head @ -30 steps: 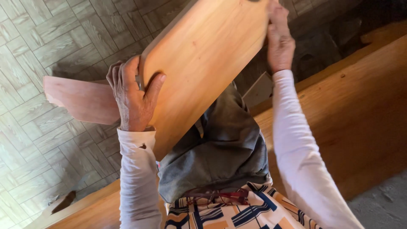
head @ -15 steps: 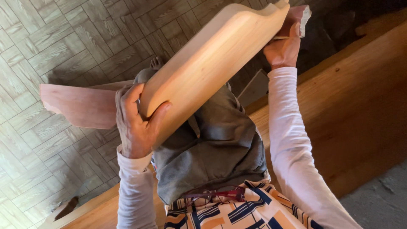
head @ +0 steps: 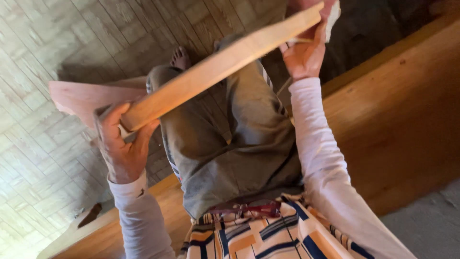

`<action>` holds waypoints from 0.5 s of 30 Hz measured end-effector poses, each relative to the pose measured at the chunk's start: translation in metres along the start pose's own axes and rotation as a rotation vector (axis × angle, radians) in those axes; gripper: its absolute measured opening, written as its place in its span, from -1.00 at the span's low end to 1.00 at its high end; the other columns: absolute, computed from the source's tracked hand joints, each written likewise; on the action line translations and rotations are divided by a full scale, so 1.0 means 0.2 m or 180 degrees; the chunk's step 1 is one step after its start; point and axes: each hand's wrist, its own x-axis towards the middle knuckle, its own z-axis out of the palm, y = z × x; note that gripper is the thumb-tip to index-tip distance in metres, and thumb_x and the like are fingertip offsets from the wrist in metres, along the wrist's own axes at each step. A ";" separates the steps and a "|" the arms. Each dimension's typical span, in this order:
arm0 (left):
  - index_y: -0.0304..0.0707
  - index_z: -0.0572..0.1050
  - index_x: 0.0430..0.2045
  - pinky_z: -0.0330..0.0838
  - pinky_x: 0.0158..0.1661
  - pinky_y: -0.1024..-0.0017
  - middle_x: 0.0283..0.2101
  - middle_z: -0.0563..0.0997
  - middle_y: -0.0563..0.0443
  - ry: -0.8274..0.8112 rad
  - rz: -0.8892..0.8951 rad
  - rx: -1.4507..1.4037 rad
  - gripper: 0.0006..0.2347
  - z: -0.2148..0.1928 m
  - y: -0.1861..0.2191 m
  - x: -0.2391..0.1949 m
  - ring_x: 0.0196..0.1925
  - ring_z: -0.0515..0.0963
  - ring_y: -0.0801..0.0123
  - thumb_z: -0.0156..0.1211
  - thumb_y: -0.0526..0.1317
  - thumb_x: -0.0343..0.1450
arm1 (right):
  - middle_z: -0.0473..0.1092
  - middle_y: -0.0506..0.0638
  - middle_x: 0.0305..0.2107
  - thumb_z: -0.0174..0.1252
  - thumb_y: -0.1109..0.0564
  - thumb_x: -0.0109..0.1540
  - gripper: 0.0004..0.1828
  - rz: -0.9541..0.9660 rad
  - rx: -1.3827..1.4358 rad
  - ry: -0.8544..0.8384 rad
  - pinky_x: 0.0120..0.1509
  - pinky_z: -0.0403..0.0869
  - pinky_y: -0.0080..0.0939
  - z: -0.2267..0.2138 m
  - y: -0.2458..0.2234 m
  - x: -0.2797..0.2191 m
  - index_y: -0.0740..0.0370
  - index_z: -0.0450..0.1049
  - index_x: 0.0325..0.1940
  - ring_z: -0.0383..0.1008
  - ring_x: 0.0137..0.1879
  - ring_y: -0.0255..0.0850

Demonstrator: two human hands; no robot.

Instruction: The person sits on the floor and sands a light-colored wooden board using a sanding block. They hold the board with their left hand and rub the sanding block across the surface and edges with their right hand, flipping the board to work on different sides.

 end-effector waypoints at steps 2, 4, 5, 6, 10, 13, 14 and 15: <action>-0.40 0.25 0.11 0.28 0.26 0.15 0.12 0.42 -0.30 -0.0059 -0.0001 -0.0396 -0.63 0.02 0.03 0.01 0.19 0.40 -0.01 0.31 -0.41 0.51 | 0.52 0.19 0.10 0.20 -0.25 0.15 -0.37 -0.0004 -0.0358 -0.0273 0.37 0.56 0.46 -0.03 0.02 0.02 0.11 0.50 0.20 0.56 0.21 0.23; -0.45 0.32 0.13 0.32 0.25 0.13 0.13 0.45 -0.32 -0.0055 0.0081 -0.0233 -0.64 0.00 0.05 0.02 0.18 0.44 -0.06 0.34 -0.42 0.50 | 0.48 0.23 0.13 0.23 -0.24 0.10 -0.32 0.0007 -0.0416 -0.0121 0.34 0.56 0.47 0.08 0.04 -0.03 0.10 0.47 0.22 0.52 0.23 0.25; -0.49 0.38 0.14 0.36 0.24 0.11 0.13 0.48 -0.35 -0.0104 0.0178 -0.0094 -0.65 0.01 0.05 0.02 0.17 0.48 -0.10 0.36 -0.43 0.50 | 0.44 0.27 0.17 0.26 -0.22 0.04 -0.26 -0.0023 -0.0452 0.0070 0.31 0.56 0.48 0.11 0.04 -0.06 0.10 0.45 0.25 0.49 0.25 0.26; -0.49 0.38 0.14 0.36 0.24 0.11 0.13 0.48 -0.35 -0.0110 0.0160 -0.0087 -0.65 0.00 0.07 0.02 0.17 0.48 -0.10 0.36 -0.43 0.50 | 0.44 0.27 0.17 0.26 -0.22 0.04 -0.26 -0.0008 -0.0456 0.0082 0.31 0.56 0.48 0.06 0.06 -0.02 0.10 0.45 0.25 0.49 0.25 0.26; -0.44 0.44 0.16 0.45 0.15 0.09 0.13 0.56 -0.30 -0.0212 0.0505 0.0339 -0.64 0.04 0.14 0.06 0.11 0.54 -0.09 0.43 -0.33 0.53 | 0.49 0.20 0.14 0.24 -0.30 0.02 -0.23 -0.0067 -0.0734 0.0203 0.32 0.53 0.37 -0.06 0.06 0.06 0.11 0.47 0.23 0.48 0.29 0.18; -0.37 0.49 0.17 0.46 0.09 0.09 0.10 0.58 -0.30 -0.0101 0.0643 0.0499 -0.65 0.07 0.12 0.06 0.06 0.57 -0.10 0.46 -0.30 0.54 | 0.51 0.20 0.10 0.30 -0.31 -0.03 -0.14 -0.0623 -0.1190 0.0308 0.12 0.52 0.19 -0.02 0.00 -0.03 0.13 0.44 0.26 0.50 0.20 0.12; -0.33 0.50 0.19 0.48 0.05 0.06 0.08 0.57 -0.32 0.0003 0.0705 0.0550 -0.67 0.08 0.11 0.06 0.05 0.58 -0.12 0.44 -0.30 0.55 | 0.52 0.24 0.06 0.30 -0.30 -0.01 -0.13 -0.0961 -0.1420 0.0332 -0.01 0.49 0.08 0.00 -0.02 -0.07 0.20 0.43 0.26 0.50 0.12 0.12; -0.33 0.50 0.19 0.48 0.05 0.06 0.08 0.57 -0.32 0.0003 0.0700 0.0550 -0.67 0.09 0.11 0.05 0.05 0.58 -0.12 0.44 -0.30 0.55 | 0.52 0.24 0.06 0.30 -0.30 -0.01 -0.13 -0.0958 -0.1424 0.0333 -0.01 0.49 0.08 0.02 -0.06 -0.11 0.20 0.43 0.26 0.50 0.12 0.12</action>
